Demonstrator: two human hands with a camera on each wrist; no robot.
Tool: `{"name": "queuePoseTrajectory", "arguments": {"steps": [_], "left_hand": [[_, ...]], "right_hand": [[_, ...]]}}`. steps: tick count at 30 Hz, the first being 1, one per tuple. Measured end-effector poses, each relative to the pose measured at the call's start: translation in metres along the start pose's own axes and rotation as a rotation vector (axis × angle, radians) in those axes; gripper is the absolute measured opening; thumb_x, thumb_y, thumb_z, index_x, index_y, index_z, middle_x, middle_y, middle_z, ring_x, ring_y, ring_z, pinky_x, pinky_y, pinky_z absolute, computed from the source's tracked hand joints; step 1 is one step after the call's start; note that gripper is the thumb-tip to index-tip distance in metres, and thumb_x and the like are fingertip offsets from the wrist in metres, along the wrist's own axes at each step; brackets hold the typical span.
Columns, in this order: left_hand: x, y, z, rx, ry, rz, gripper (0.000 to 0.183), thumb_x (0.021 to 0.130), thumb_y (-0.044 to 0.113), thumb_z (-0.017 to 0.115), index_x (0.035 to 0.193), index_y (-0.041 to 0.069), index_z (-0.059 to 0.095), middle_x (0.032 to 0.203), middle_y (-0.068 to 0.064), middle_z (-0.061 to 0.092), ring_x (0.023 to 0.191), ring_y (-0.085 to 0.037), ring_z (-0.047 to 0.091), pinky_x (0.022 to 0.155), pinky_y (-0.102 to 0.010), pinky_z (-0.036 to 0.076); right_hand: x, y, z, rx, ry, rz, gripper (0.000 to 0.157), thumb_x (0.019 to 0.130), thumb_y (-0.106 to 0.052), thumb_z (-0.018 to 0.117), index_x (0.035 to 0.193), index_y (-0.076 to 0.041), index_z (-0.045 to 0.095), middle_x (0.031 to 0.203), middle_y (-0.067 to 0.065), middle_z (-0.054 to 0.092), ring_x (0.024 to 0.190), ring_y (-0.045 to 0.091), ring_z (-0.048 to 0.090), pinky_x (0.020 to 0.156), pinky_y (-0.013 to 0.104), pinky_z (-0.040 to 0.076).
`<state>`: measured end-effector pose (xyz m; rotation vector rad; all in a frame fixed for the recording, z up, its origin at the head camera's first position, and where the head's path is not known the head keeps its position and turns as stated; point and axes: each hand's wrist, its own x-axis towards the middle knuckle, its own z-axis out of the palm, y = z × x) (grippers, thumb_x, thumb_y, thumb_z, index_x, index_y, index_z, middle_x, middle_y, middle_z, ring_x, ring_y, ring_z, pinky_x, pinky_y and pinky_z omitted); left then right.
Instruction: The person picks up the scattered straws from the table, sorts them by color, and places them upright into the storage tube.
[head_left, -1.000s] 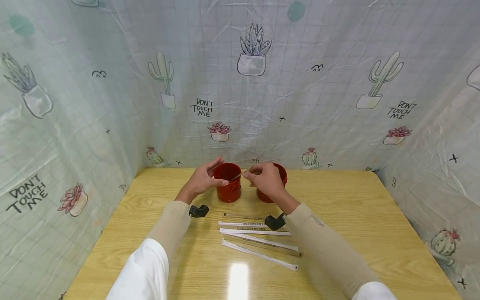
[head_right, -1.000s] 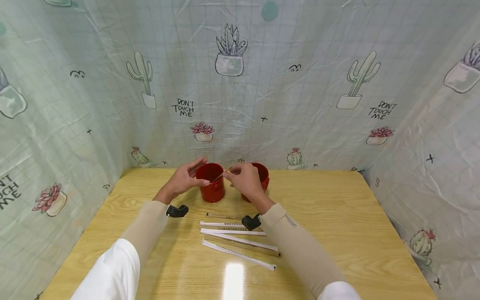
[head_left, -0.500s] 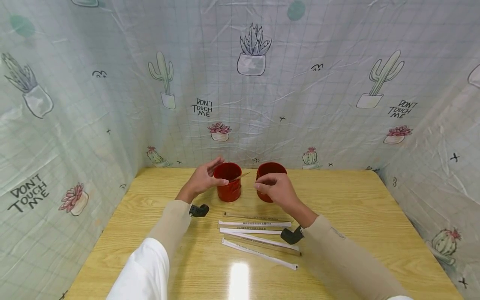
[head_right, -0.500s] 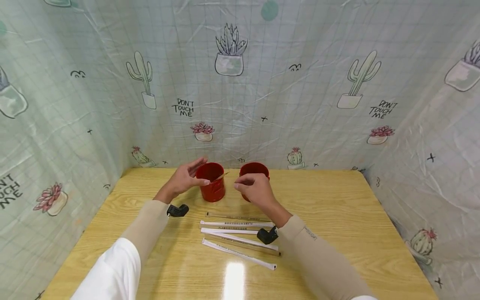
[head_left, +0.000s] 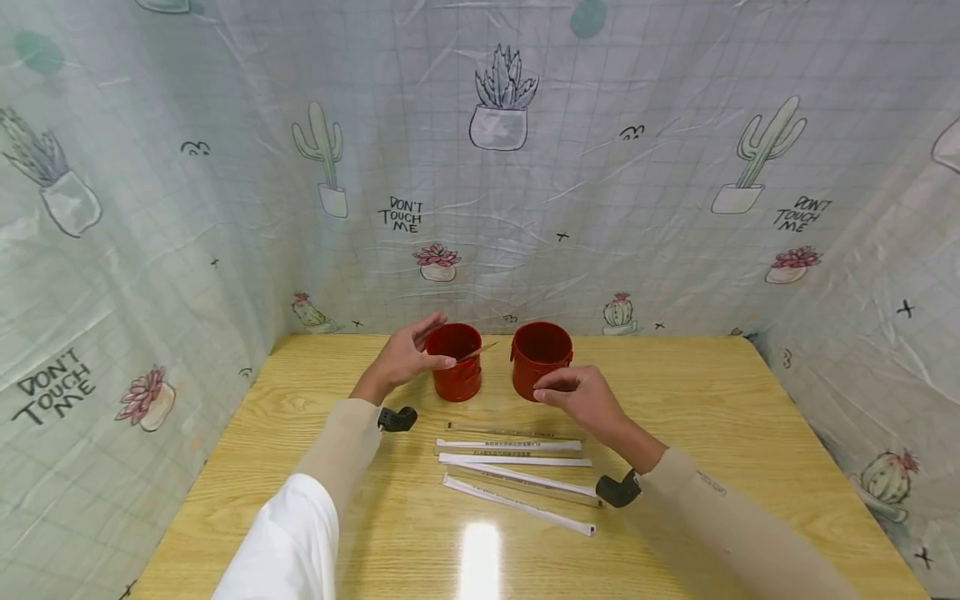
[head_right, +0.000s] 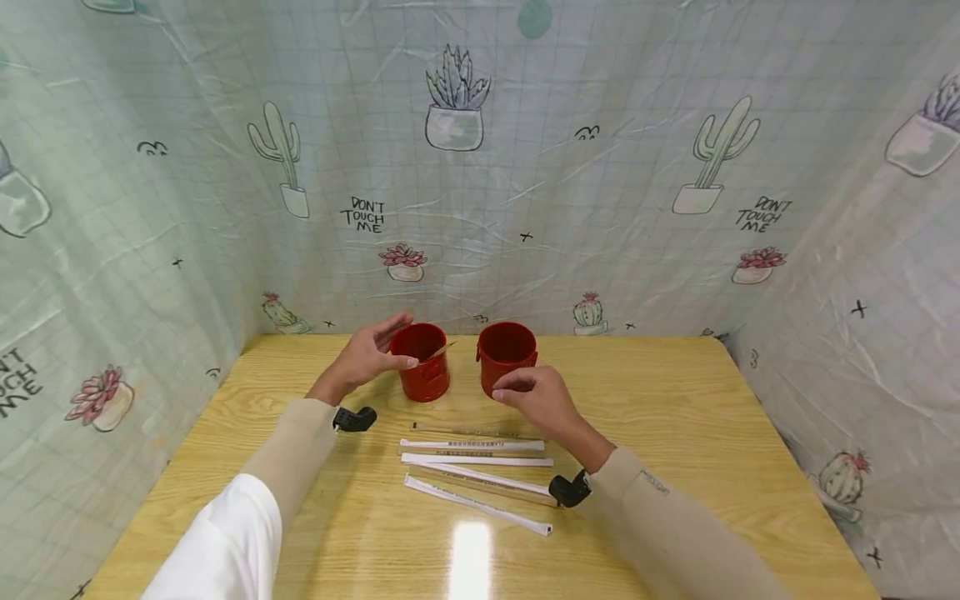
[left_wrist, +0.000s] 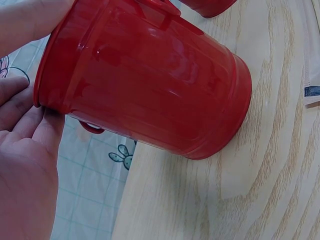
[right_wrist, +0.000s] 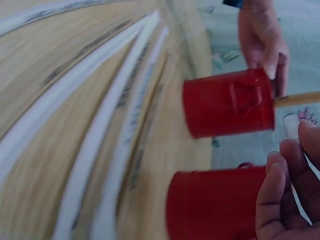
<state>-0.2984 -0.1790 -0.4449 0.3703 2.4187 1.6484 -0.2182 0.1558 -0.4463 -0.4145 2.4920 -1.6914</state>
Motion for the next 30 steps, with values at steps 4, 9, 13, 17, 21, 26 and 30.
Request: {"name": "queuePoseTrajectory", "arguments": {"steps": [4,9,13,17,21,26,30], "left_hand": [[0.0,0.001,0.0,-0.005,0.003,0.001,0.098,0.086,0.018,0.086,0.166,0.014,0.029,0.17,-0.004,0.037,0.159,-0.028,0.034,0.126,-0.045,0.037],[0.001,0.0,0.0,-0.008,0.003,0.001,0.097,0.087,0.017,0.086,0.166,0.014,0.029,0.17,-0.004,0.038,0.159,-0.027,0.034,0.126,-0.045,0.037],[0.002,-0.002,0.0,-0.021,0.0,0.001,0.097,0.087,0.016,0.086,0.166,0.014,0.029,0.17,-0.004,0.038,0.159,-0.027,0.033,0.126,-0.044,0.037],[0.003,-0.003,0.0,-0.023,-0.002,0.0,0.098,0.086,0.016,0.086,0.166,0.015,0.028,0.17,-0.003,0.037,0.16,-0.027,0.033,0.125,-0.045,0.037],[0.002,-0.004,0.001,-0.013,-0.005,0.003,0.099,0.086,0.018,0.087,0.166,0.015,0.028,0.17,-0.003,0.037,0.16,-0.028,0.032,0.125,-0.046,0.038],[0.001,-0.004,0.002,-0.01,-0.003,0.011,0.099,0.087,0.018,0.086,0.166,0.014,0.028,0.17,-0.004,0.036,0.16,-0.029,0.031,0.125,-0.047,0.037],[0.0,-0.004,0.003,-0.005,0.002,0.021,0.098,0.087,0.018,0.086,0.166,0.013,0.028,0.17,-0.004,0.037,0.16,-0.029,0.032,0.125,-0.046,0.037]], "right_hand": [[-0.006,0.014,-0.007,-0.012,-0.014,0.007,0.019,0.093,-0.01,0.078,0.105,0.004,0.079,0.106,0.018,0.079,0.089,0.015,0.07,0.078,0.032,0.063],[-0.011,0.032,-0.013,-0.044,-0.018,0.019,0.02,0.094,-0.008,0.076,0.107,0.008,0.077,0.105,0.021,0.079,0.09,0.013,0.071,0.076,0.022,0.06],[-0.015,0.036,-0.016,-0.069,-0.019,0.053,0.019,0.094,-0.007,0.075,0.107,0.007,0.078,0.105,0.021,0.079,0.09,0.017,0.07,0.074,0.019,0.058],[-0.015,0.049,-0.017,-0.088,-0.023,0.079,0.019,0.094,-0.008,0.076,0.107,0.006,0.078,0.105,0.018,0.079,0.09,0.016,0.07,0.076,0.019,0.057],[-0.015,0.059,-0.017,-0.12,-0.023,0.081,0.017,0.094,-0.008,0.076,0.105,0.004,0.079,0.104,0.016,0.079,0.088,0.011,0.069,0.075,0.019,0.057],[-0.014,0.071,-0.015,-0.128,-0.039,0.075,0.015,0.093,-0.007,0.077,0.104,0.003,0.08,0.103,0.016,0.079,0.086,0.011,0.068,0.073,0.019,0.057],[-0.013,0.077,-0.012,-0.153,-0.047,0.08,0.014,0.091,-0.008,0.079,0.102,-0.001,0.081,0.099,0.012,0.079,0.085,0.012,0.066,0.072,0.02,0.056]]}}
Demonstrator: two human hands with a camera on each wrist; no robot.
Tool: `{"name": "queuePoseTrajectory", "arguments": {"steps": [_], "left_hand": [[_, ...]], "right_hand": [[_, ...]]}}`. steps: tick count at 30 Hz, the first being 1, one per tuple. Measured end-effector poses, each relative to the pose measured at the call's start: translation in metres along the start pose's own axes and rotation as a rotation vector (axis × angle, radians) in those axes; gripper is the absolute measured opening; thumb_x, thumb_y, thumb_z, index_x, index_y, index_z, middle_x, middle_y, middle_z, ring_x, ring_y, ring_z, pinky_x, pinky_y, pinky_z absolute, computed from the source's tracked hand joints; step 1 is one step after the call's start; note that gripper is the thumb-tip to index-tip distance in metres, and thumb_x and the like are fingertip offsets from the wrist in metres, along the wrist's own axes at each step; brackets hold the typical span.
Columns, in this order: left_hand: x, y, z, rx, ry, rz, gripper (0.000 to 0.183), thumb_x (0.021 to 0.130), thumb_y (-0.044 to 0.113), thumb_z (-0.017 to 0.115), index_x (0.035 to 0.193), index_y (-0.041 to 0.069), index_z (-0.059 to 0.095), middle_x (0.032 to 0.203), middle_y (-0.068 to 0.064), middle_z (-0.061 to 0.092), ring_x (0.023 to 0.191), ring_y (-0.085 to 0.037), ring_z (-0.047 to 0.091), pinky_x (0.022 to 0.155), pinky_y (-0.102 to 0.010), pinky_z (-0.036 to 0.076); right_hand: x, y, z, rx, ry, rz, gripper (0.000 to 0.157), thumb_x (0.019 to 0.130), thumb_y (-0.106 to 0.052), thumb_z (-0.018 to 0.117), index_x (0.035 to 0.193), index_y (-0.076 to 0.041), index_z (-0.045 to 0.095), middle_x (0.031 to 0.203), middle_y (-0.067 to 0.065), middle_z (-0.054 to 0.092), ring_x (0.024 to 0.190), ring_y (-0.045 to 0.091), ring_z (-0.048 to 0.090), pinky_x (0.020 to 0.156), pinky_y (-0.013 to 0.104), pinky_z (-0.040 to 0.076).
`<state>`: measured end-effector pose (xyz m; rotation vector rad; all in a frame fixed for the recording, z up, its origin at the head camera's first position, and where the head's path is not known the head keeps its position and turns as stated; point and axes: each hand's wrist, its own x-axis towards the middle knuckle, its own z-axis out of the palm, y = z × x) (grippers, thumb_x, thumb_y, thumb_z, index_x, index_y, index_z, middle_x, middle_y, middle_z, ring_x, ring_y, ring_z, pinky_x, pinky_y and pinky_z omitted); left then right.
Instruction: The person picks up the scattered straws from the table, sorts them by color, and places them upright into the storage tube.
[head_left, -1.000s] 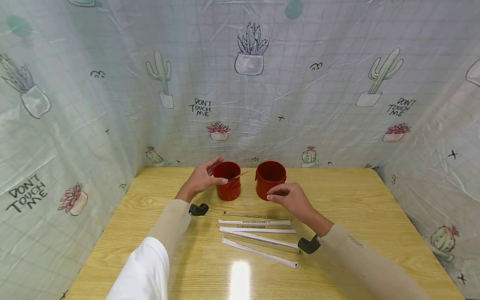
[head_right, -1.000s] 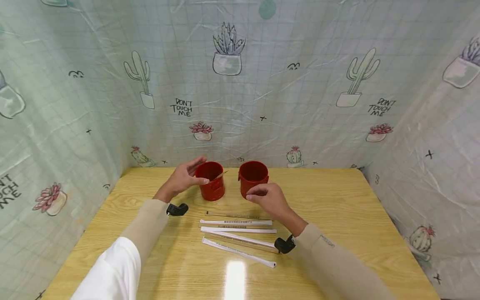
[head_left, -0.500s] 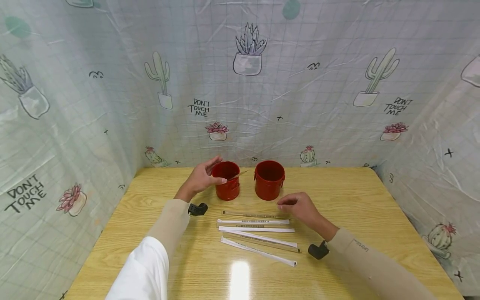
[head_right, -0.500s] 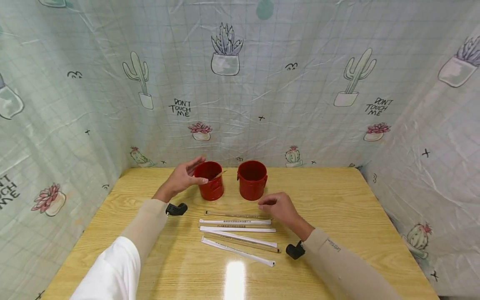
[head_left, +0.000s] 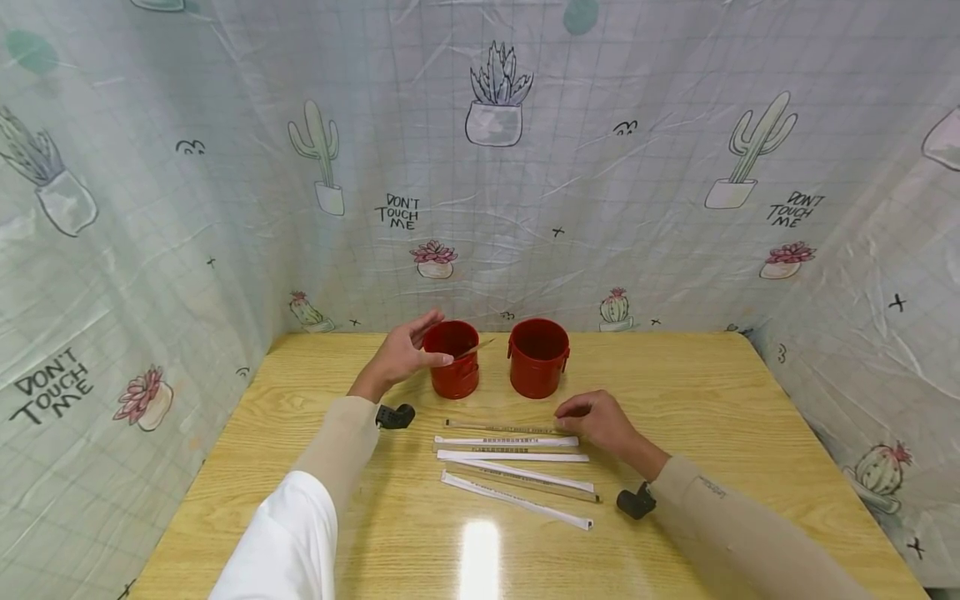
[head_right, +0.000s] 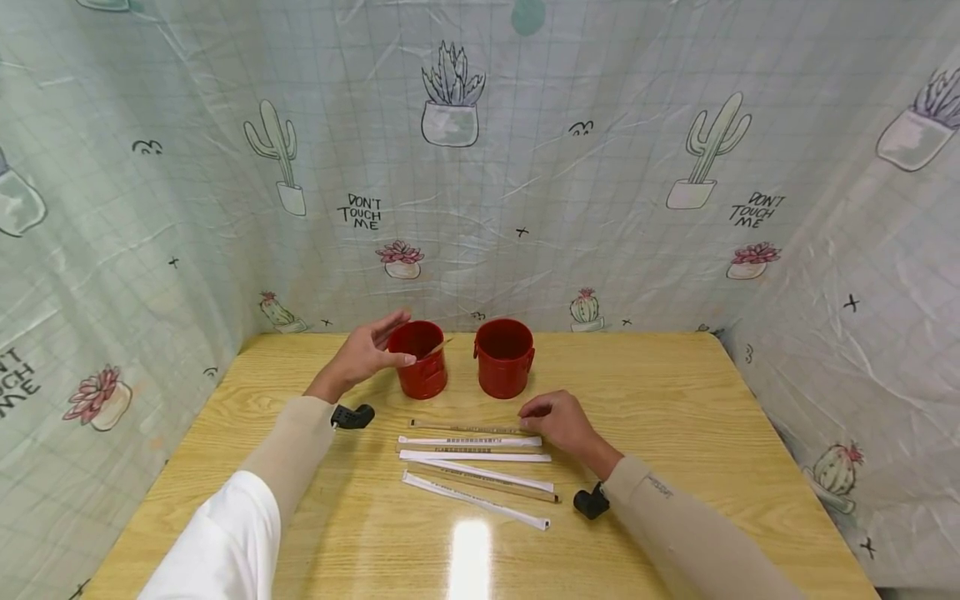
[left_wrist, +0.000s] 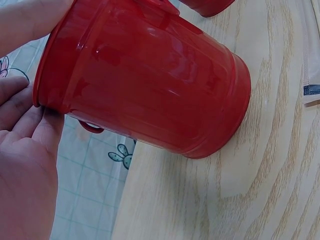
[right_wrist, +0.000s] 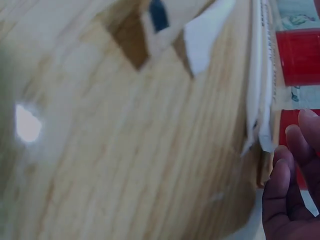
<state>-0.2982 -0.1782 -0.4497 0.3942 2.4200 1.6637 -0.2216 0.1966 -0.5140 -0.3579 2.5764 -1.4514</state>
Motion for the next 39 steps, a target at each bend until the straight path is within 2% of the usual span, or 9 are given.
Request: {"name": "queuePoseTrajectory", "arguments": {"steps": [6,14,21,31,39], "left_hand": [[0.0,0.001,0.0,0.001,0.001,0.005,0.098,0.087,0.015,0.085,0.166,0.012,0.027,0.17,-0.005,0.037,0.159,-0.028,0.033,0.125,-0.045,0.037],[0.002,0.002,0.0,0.007,0.007,0.012,0.098,0.087,0.015,0.085,0.166,0.009,0.027,0.17,-0.005,0.037,0.159,-0.029,0.033,0.125,-0.046,0.038],[0.0,0.002,0.0,0.009,0.003,0.003,0.098,0.087,0.016,0.085,0.166,0.012,0.027,0.17,-0.005,0.036,0.16,-0.03,0.032,0.124,-0.047,0.038],[-0.002,0.001,-0.001,0.009,-0.001,0.004,0.099,0.087,0.018,0.085,0.166,0.014,0.026,0.171,-0.004,0.036,0.16,-0.029,0.03,0.125,-0.047,0.037],[0.0,0.002,0.0,-0.007,-0.009,-0.028,0.098,0.089,0.015,0.084,0.167,0.016,0.024,0.172,-0.004,0.032,0.161,-0.029,0.027,0.126,-0.047,0.035]], "right_hand": [[0.003,0.003,0.005,-0.049,0.004,0.011,0.01,0.089,-0.008,0.081,0.098,-0.006,0.083,0.094,0.006,0.079,0.083,0.014,0.065,0.072,0.022,0.055],[0.002,0.002,0.009,-0.057,-0.002,0.024,0.01,0.088,-0.007,0.082,0.098,-0.006,0.082,0.094,0.006,0.079,0.082,0.013,0.064,0.071,0.021,0.055],[0.001,0.003,0.011,-0.081,-0.017,-0.032,0.011,0.088,-0.006,0.081,0.098,-0.004,0.082,0.093,0.008,0.078,0.079,0.011,0.064,0.069,0.021,0.054],[0.0,0.003,0.016,-0.134,-0.019,-0.066,0.01,0.086,-0.002,0.081,0.095,-0.006,0.081,0.09,0.004,0.076,0.078,0.009,0.062,0.069,0.02,0.054],[0.0,0.001,0.013,-0.202,-0.069,-0.119,0.009,0.089,-0.002,0.078,0.097,-0.007,0.08,0.089,0.002,0.075,0.078,0.008,0.06,0.069,0.02,0.051]]}}
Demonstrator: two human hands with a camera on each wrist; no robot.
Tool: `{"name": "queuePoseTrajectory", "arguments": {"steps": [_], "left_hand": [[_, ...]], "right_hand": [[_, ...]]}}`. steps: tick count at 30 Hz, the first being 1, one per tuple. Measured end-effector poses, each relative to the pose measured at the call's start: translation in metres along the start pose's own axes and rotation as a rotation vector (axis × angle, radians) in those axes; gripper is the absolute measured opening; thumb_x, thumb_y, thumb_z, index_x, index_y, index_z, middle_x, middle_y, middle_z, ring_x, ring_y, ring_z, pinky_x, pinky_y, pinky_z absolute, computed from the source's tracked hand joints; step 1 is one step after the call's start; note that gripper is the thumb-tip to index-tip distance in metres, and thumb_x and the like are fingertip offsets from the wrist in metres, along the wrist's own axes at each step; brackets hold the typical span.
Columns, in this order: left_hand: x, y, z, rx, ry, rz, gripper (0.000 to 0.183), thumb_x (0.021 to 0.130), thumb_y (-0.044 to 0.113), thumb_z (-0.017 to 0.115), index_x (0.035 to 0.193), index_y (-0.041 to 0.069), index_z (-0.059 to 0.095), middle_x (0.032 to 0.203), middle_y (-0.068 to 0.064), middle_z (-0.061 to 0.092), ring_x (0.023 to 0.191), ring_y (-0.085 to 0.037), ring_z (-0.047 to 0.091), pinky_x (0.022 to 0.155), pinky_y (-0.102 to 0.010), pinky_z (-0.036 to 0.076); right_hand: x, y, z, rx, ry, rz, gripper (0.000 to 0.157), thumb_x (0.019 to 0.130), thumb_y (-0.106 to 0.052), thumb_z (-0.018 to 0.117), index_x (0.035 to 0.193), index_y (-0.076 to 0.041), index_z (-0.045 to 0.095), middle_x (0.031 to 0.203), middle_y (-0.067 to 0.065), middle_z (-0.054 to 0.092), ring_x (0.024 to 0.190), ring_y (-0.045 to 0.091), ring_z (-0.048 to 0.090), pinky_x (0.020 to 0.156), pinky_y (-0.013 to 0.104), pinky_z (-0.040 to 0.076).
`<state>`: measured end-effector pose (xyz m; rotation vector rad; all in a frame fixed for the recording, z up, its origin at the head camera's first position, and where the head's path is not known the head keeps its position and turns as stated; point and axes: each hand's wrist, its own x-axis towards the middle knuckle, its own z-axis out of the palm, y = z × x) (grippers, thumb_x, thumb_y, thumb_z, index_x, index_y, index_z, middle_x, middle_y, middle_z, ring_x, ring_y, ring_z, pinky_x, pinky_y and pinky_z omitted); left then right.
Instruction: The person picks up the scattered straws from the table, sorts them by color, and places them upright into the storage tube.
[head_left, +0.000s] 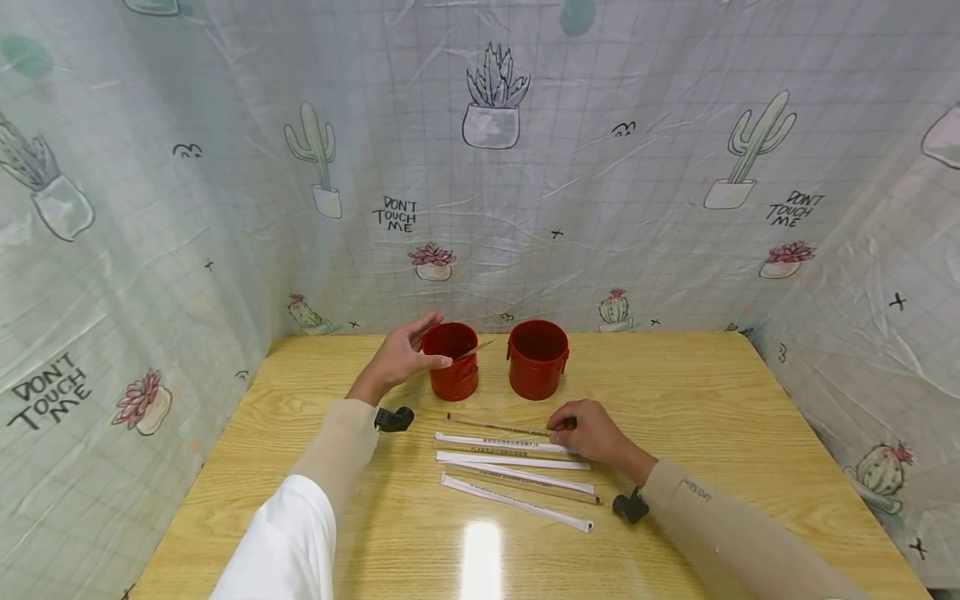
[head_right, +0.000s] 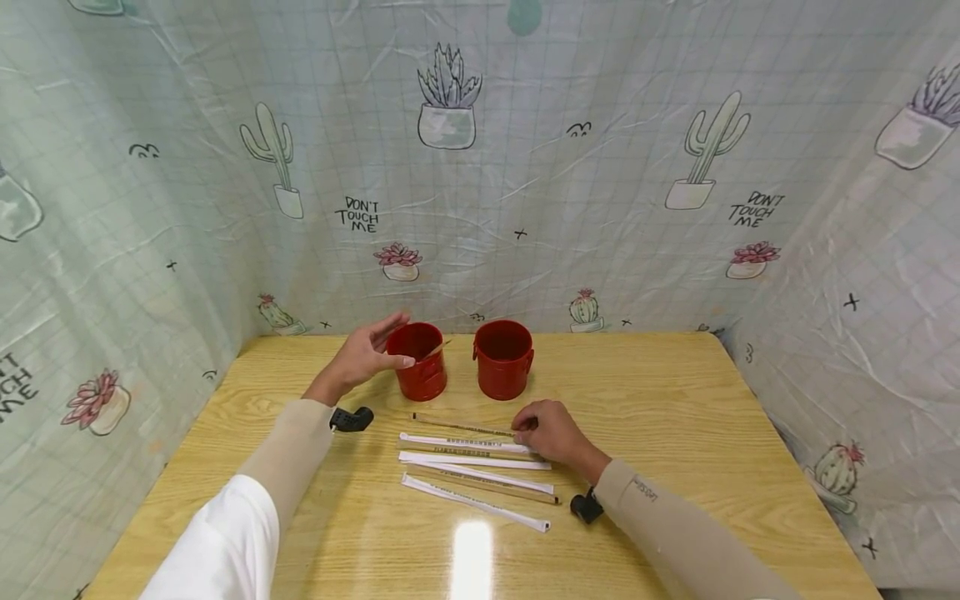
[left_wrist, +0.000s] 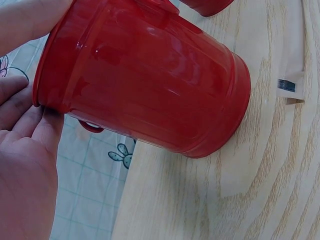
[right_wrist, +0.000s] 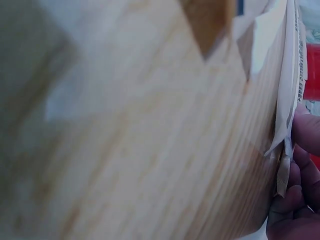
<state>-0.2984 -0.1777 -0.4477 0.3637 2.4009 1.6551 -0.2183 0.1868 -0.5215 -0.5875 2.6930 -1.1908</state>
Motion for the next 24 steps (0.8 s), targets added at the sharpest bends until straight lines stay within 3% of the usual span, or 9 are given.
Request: {"name": "queuePoseTrajectory", "arguments": {"steps": [8,13,20,24], "left_hand": [[-0.0006,0.0033,-0.0007,-0.009,-0.004,-0.001,0.098,0.088,0.013,0.084,0.166,0.011,0.026,0.172,-0.007,0.033,0.161,-0.031,0.029,0.127,-0.048,0.033],[-0.0012,0.0003,0.0002,-0.01,0.0,0.018,0.098,0.088,0.018,0.085,0.166,0.015,0.027,0.171,-0.004,0.034,0.16,-0.03,0.031,0.126,-0.047,0.035],[-0.0011,-0.0006,-0.0004,-0.011,0.001,0.029,0.097,0.087,0.018,0.085,0.166,0.014,0.029,0.17,-0.004,0.037,0.159,-0.029,0.032,0.126,-0.047,0.036],[-0.0019,-0.0004,-0.0007,-0.004,0.003,0.034,0.097,0.087,0.018,0.085,0.166,0.014,0.028,0.17,-0.004,0.036,0.159,-0.029,0.033,0.125,-0.047,0.037]], "right_hand": [[0.0009,0.001,-0.0026,-0.064,-0.045,-0.07,0.008,0.093,-0.002,0.074,0.098,-0.007,0.078,0.088,0.0,0.072,0.078,0.007,0.057,0.07,0.021,0.05],[-0.0003,0.0009,-0.0055,-0.064,-0.064,-0.082,0.011,0.094,-0.001,0.072,0.102,-0.006,0.078,0.093,0.002,0.073,0.081,0.008,0.057,0.072,0.022,0.052],[0.0012,0.0001,-0.0067,-0.087,-0.075,-0.109,0.012,0.095,-0.002,0.071,0.102,-0.007,0.08,0.099,0.001,0.075,0.09,0.011,0.062,0.081,0.027,0.056],[0.0025,-0.0028,-0.0072,-0.084,-0.079,-0.09,0.011,0.095,-0.004,0.071,0.1,-0.009,0.079,0.097,0.002,0.073,0.088,0.011,0.059,0.079,0.025,0.054]]}}
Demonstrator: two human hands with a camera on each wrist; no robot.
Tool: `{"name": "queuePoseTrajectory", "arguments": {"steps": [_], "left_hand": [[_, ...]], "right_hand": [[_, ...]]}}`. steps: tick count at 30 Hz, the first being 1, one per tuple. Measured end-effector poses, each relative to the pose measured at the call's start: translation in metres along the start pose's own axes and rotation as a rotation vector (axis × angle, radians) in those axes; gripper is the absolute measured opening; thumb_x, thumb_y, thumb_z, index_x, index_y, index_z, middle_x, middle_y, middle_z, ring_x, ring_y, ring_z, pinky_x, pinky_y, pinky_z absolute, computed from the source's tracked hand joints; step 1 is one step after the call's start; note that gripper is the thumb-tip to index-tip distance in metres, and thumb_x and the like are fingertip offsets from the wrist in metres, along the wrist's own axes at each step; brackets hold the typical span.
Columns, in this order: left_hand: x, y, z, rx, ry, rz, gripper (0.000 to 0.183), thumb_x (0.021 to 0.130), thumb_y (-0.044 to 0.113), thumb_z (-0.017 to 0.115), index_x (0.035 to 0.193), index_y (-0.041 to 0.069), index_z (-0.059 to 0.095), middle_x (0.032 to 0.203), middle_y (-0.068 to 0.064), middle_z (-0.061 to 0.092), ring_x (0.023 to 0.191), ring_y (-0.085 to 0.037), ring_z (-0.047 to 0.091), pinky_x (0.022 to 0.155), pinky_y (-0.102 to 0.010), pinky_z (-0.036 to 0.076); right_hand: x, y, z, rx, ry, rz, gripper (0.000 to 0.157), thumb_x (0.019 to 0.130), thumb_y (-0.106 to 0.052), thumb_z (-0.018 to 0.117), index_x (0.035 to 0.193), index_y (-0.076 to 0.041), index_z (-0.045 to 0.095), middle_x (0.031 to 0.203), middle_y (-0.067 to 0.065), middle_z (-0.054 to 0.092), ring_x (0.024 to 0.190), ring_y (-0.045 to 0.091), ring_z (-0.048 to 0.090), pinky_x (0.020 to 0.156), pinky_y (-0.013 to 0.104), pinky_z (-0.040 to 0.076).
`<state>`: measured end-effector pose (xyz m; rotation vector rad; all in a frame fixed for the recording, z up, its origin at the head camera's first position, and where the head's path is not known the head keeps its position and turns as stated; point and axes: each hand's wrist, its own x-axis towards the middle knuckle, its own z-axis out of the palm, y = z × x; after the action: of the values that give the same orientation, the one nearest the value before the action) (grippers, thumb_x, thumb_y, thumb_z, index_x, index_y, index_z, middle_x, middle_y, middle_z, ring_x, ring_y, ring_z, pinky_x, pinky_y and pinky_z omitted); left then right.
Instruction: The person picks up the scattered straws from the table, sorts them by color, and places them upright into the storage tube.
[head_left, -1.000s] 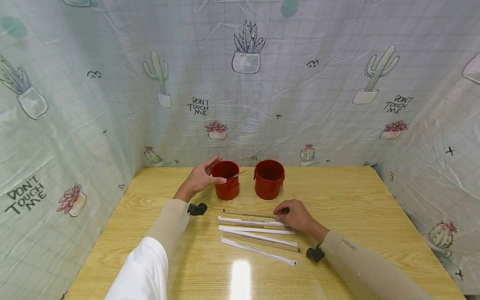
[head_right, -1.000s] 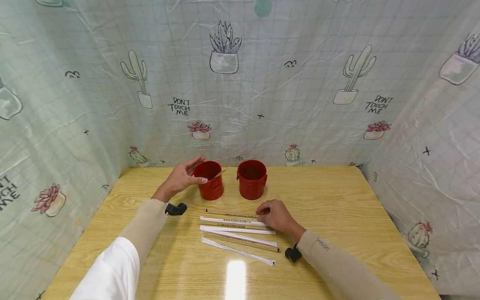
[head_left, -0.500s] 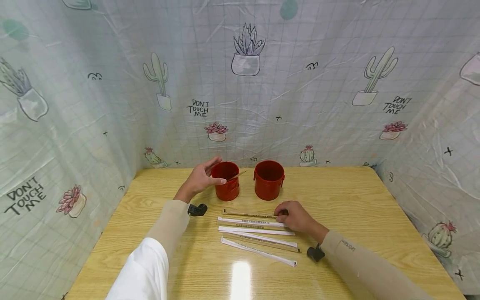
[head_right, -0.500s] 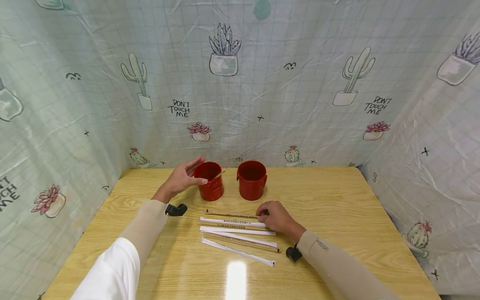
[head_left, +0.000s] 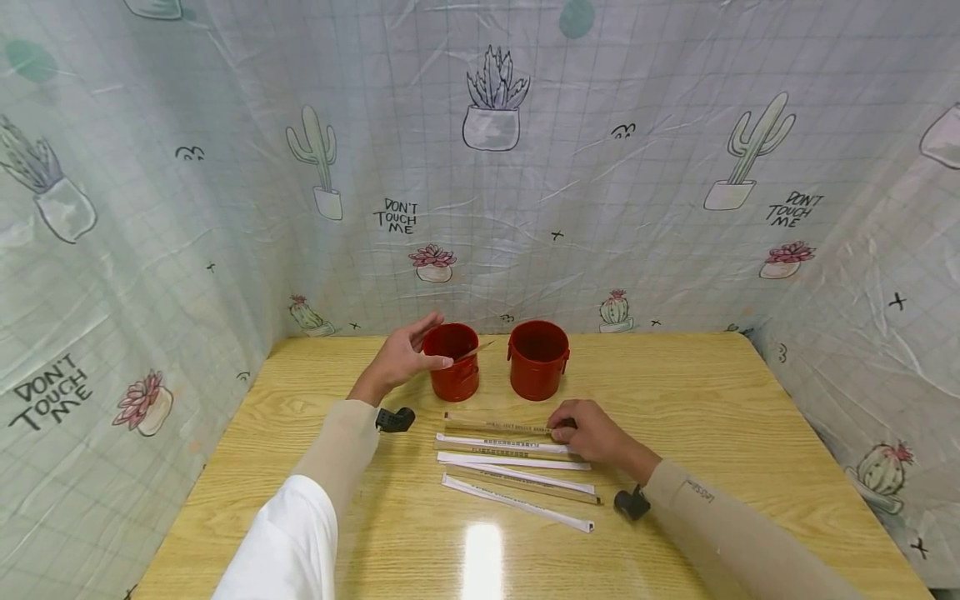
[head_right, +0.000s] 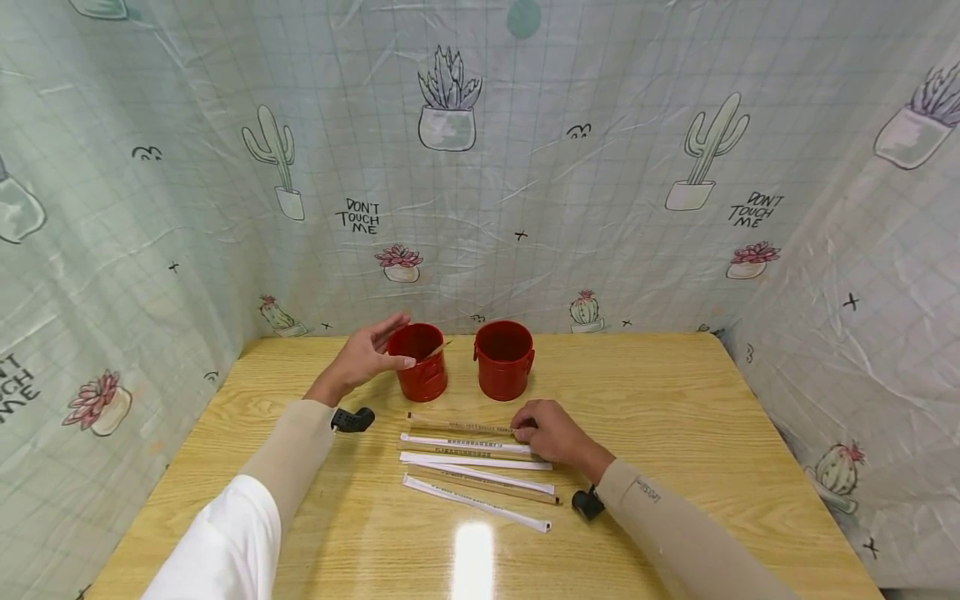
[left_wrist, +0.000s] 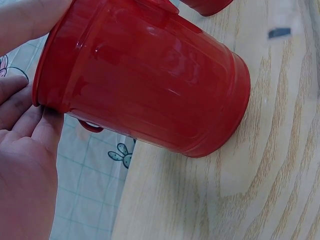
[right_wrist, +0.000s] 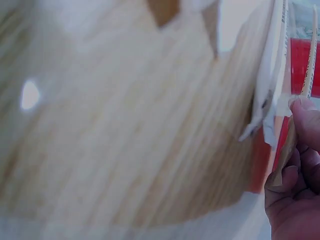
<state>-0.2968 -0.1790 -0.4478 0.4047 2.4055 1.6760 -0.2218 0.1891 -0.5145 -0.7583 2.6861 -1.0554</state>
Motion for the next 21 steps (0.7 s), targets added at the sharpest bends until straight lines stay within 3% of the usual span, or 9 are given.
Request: {"name": "queuePoseTrajectory", "arguments": {"steps": [8,21], "left_hand": [[-0.001,0.001,0.001,0.001,0.004,0.001,0.097,0.087,0.017,0.085,0.166,0.013,0.029,0.17,-0.004,0.037,0.159,-0.029,0.034,0.124,-0.046,0.039],[-0.001,0.0,0.001,-0.007,-0.003,-0.009,0.097,0.088,0.017,0.085,0.166,0.015,0.027,0.171,-0.004,0.035,0.16,-0.029,0.031,0.124,-0.047,0.038]], "right_hand": [[0.0,-0.007,-0.005,0.048,0.018,0.044,0.012,0.096,-0.002,0.07,0.102,-0.008,0.078,0.098,0.001,0.073,0.086,0.011,0.058,0.076,0.024,0.054],[0.001,-0.017,-0.01,0.129,0.057,-0.001,0.01,0.097,-0.004,0.07,0.105,-0.002,0.076,0.095,0.004,0.07,0.086,0.014,0.058,0.076,0.023,0.054]]}}
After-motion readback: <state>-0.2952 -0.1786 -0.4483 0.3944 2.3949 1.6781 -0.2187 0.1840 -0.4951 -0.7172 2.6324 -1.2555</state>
